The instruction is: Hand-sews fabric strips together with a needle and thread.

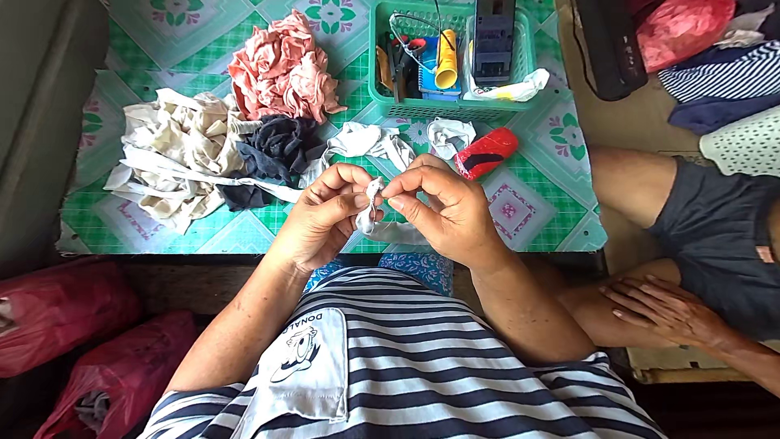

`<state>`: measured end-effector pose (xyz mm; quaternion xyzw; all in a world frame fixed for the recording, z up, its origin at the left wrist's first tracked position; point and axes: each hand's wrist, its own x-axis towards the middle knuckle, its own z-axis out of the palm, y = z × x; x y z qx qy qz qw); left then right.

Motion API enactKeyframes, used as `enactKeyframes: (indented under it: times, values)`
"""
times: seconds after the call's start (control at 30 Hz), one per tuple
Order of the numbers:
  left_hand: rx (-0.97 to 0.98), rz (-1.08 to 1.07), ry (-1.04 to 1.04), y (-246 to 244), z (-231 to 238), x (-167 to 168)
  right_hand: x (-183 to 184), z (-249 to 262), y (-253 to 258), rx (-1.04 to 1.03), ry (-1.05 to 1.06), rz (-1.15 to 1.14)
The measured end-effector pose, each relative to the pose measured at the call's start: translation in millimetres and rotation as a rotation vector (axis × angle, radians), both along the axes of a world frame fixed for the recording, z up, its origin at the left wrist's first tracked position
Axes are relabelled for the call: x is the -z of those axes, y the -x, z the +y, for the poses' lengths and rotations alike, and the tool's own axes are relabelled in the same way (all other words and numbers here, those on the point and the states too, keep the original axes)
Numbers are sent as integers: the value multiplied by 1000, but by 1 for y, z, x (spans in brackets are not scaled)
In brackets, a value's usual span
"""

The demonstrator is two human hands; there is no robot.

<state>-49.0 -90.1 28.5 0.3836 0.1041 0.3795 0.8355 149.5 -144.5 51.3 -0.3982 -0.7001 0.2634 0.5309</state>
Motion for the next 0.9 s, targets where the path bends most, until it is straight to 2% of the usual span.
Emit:
enactKeyframes:
  times: [0.63, 0.9]
  values:
    - [0, -19, -8, 0, -1, 2, -1, -2, -1, 5, -5, -12]
    - [-101, 56, -121, 0, -4, -1, -2, -3, 0, 31, -20, -39]
